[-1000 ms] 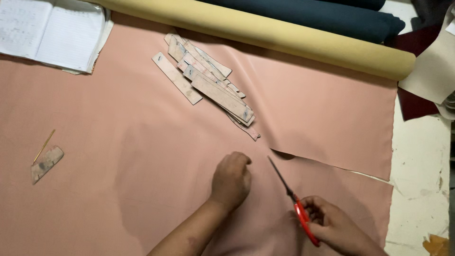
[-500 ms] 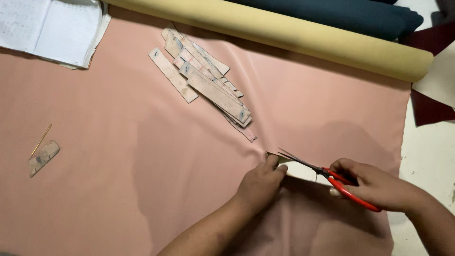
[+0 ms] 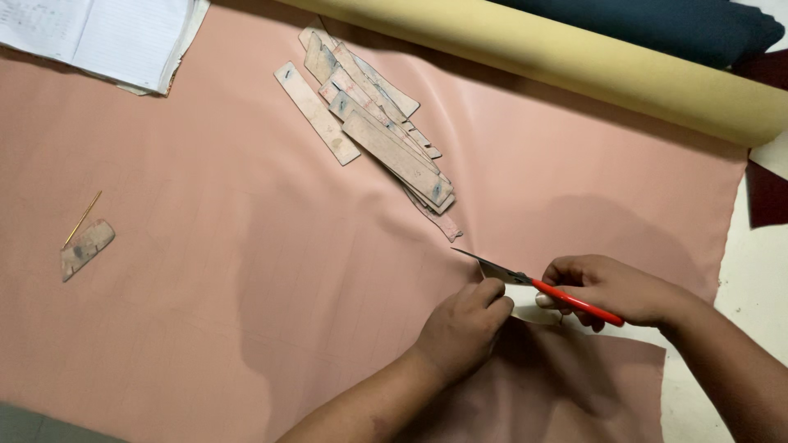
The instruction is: The person traces a small template onto a large sheet of pink fabric using a pencil, then cuts out the traced shapes with scissors. The cut pieces are set aside on the table.
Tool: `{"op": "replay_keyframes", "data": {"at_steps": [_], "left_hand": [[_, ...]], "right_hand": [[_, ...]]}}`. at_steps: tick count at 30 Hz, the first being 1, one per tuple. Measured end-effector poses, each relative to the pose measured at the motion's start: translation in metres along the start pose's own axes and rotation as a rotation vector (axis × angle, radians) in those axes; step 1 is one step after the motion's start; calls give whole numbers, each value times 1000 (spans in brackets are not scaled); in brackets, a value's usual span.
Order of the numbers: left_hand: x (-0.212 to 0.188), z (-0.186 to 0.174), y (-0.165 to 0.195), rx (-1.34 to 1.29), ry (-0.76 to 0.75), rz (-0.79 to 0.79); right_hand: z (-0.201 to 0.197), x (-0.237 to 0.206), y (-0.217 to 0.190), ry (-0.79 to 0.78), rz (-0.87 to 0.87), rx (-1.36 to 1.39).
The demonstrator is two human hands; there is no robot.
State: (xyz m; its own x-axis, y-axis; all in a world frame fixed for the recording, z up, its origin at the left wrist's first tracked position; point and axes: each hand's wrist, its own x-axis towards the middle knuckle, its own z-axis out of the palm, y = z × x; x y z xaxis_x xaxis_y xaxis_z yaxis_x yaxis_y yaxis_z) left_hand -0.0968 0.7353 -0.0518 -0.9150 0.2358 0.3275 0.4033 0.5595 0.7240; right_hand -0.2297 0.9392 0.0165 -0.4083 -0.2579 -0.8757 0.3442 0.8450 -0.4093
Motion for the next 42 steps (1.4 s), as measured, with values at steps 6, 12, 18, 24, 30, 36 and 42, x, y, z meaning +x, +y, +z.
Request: {"op": "replay_keyframes", "data": {"at_steps": [6,12,18,24,30,36,42], "left_hand": [[-1,-2,4,-5,-9,-28],[0,-5,6,-46,1,-8],[-2,-3,11,-18,18,11],[-5,-1,14,-16,40,31],[-9,-3,15,-24,45,31],[-15,-8,19,-7,69,70],[-18,-16,22,-28,49,53]], "right_hand": [[7,8,-5,48,-10,-43],[5,14,1,46,-94,15],[2,19,-1,21,-71,45],[6,42,-6,-31,-241,48],[7,39,-10,-31,-165,81],[10,46,-34,-19,-142,-54],[18,55,-45,-70,-255,-1]]}}
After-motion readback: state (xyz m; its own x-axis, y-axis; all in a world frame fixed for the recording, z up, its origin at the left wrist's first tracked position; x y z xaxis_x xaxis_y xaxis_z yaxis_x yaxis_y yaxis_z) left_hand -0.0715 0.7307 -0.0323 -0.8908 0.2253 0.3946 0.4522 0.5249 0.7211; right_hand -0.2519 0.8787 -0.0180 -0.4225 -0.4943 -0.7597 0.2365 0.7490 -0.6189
